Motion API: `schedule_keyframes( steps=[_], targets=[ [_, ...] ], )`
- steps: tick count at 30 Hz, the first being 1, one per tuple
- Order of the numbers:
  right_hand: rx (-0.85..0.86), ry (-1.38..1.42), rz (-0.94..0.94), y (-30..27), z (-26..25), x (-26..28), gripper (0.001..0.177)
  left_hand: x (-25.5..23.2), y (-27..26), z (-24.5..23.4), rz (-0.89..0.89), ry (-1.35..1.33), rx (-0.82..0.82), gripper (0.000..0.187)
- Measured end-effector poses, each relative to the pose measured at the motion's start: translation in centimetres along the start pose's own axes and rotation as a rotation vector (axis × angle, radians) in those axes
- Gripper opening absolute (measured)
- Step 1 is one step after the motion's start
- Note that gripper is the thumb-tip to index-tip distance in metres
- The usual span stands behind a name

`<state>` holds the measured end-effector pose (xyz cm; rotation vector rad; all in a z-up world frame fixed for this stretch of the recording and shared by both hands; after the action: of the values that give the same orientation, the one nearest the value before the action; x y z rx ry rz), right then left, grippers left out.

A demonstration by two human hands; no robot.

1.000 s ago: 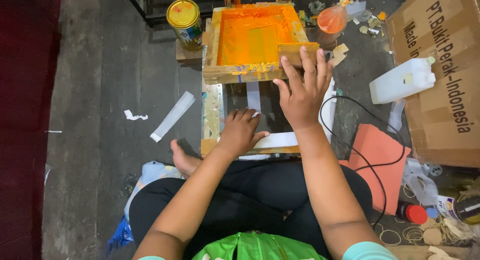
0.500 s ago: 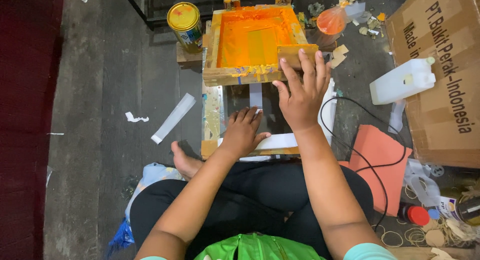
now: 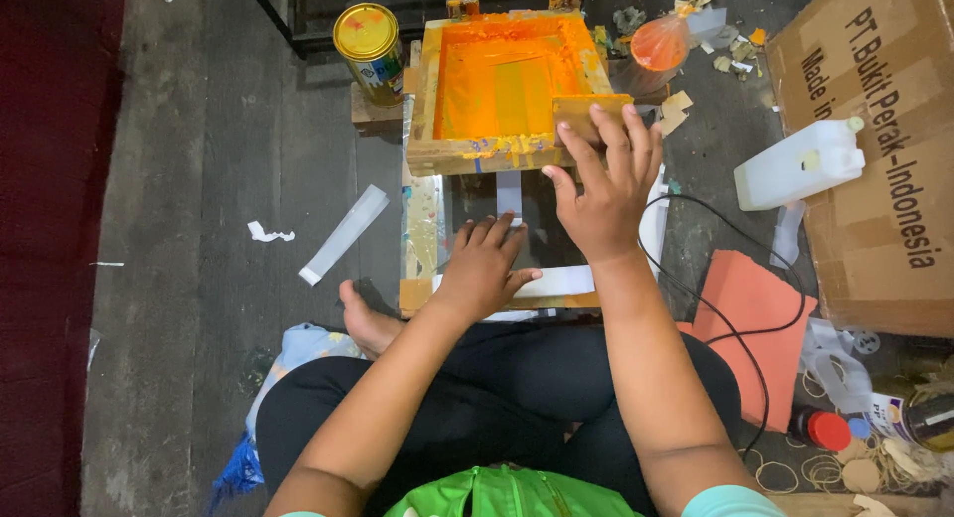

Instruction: The person sits on the floor and repeatedly inspects a translucent strip, then uses a squeegee to spread orange ink across a screen-printing frame. The person handles the strip and squeegee by hand, alternating between inspection and ink spreading.

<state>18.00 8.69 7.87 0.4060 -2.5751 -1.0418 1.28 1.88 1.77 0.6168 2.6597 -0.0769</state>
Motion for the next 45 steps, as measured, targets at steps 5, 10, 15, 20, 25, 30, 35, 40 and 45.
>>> schedule_keyframes(
  steps=[5,10,15,20,25,30,35,40,45],
  targets=[
    [0.078,0.014,-0.058,0.6,-1.0,-0.8,0.066,0.2,-0.6,-4.2,0.197,-0.152,-0.459,0.035],
    [0.220,0.011,-0.093,-0.8,0.8,-1.9,0.078,2.1,-1.3,-9.3,0.109,-0.145,-0.680,0.054],
    [0.394,-0.099,-0.179,-3.4,4.6,-2.7,0.081,6.5,-1.1,-4.9,-0.295,-0.073,0.032,0.071],
    [0.681,-0.135,-0.064,-4.3,6.7,-3.5,0.088,7.0,-0.7,-3.0,-0.365,-0.102,0.122,0.075],
    [0.746,-0.131,-0.014,-4.7,6.2,-3.2,0.088,6.0,-1.4,-3.8,-0.396,-0.189,0.098,0.075],
    [0.841,-0.075,0.054,-4.7,5.7,-3.0,0.090,6.1,-2.1,-3.8,-0.441,-0.184,0.129,0.078],
    [0.941,-0.092,0.060,-4.8,5.0,-2.0,0.077,6.9,-3.0,-2.4,-0.444,-0.082,0.189,0.077],
    [1.093,-0.131,0.123,-3.3,5.2,-1.9,0.071,5.0,-4.3,-4.1,-0.441,-0.054,0.232,0.075],
    [1.238,-0.189,0.082,1.1,5.4,-1.5,0.029,5.6,-2.4,-4.6,-0.420,0.081,0.328,0.076]
  ],
)
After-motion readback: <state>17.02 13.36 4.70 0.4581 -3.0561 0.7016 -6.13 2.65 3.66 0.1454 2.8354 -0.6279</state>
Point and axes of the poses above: each hand's wrist, its own y-axis towards the middle knuckle, its own z-axis out of the palm, x = y × z, the point moved 3 cm from there along y, towards the middle knuckle, and after that the axes turned 9 degrees about -y, right-handed, at the moved point
